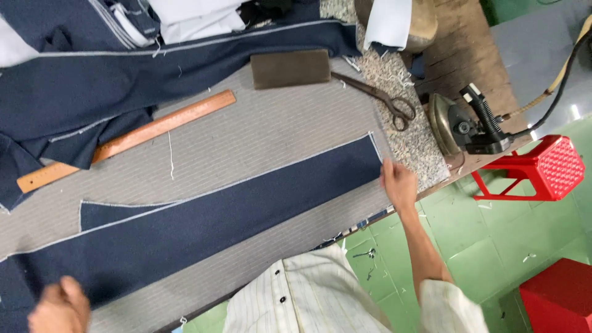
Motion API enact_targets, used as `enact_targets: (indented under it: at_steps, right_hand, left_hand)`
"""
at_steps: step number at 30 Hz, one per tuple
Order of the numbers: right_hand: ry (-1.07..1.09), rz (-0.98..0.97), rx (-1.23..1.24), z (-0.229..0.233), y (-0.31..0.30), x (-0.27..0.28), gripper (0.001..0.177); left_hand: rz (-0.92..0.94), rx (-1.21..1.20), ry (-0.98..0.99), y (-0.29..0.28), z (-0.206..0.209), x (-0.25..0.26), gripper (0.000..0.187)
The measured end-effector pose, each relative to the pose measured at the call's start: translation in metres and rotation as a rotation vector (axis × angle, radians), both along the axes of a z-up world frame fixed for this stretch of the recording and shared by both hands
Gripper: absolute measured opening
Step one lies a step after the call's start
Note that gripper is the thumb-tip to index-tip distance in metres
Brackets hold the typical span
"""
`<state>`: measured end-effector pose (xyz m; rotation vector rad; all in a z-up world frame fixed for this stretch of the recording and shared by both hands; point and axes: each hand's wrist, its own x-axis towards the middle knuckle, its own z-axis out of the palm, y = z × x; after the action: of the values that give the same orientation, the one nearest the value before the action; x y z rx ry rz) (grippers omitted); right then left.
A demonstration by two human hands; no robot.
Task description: The person irons a dark blue fabric piece on a work table, smoothing it with hands and using a steam iron. The person flips the fabric over and continues ironing the other side, then folds the piece and places it aside.
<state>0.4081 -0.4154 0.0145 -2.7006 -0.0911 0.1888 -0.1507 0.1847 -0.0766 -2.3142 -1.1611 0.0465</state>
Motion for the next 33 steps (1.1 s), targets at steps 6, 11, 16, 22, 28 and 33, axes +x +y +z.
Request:
enact_targets:
  at_steps: [6, 11, 16, 22, 28, 33]
  right_hand:
    - [0.532, -0.330, 0.484, -0.021, -0.020, -0.055, 0.055]
    - [0.620, -0.422, 0.568, -0.007, 0.015, -0.053, 0.054]
    - [0.602, -0.347, 0.629, -0.030, 0.018, -0.038, 0.039]
    - [0.684, -0.594, 1.150, -0.064, 0.018, -0.030, 0.028]
    - [0.812, -0.682, 1.319, -0.073, 0.021, -0.027, 0.014]
    - [0.781, -0.643, 1.331, -0.061, 0.030, -0.016, 0.029]
  left_hand:
    - [0.646, -0.884, -0.314, -0.100, 0.014, 0.039, 0.086]
    - [0.818, -0.809, -0.364, -0.122, 0.037, 0.076, 0.087]
    - [0.771, -0.785, -0.673, -0.126, 0.036, 0.095, 0.061]
    - [0.843, -0.804, -1.689, -0.146, 0.041, 0.111, 0.033]
    - [0.809, -0.649, -1.417, -0.119, -0.020, 0.083, 0.046]
    - [0.374, -0.507, -0.495, -0.101, -0.006, 0.077, 0.077]
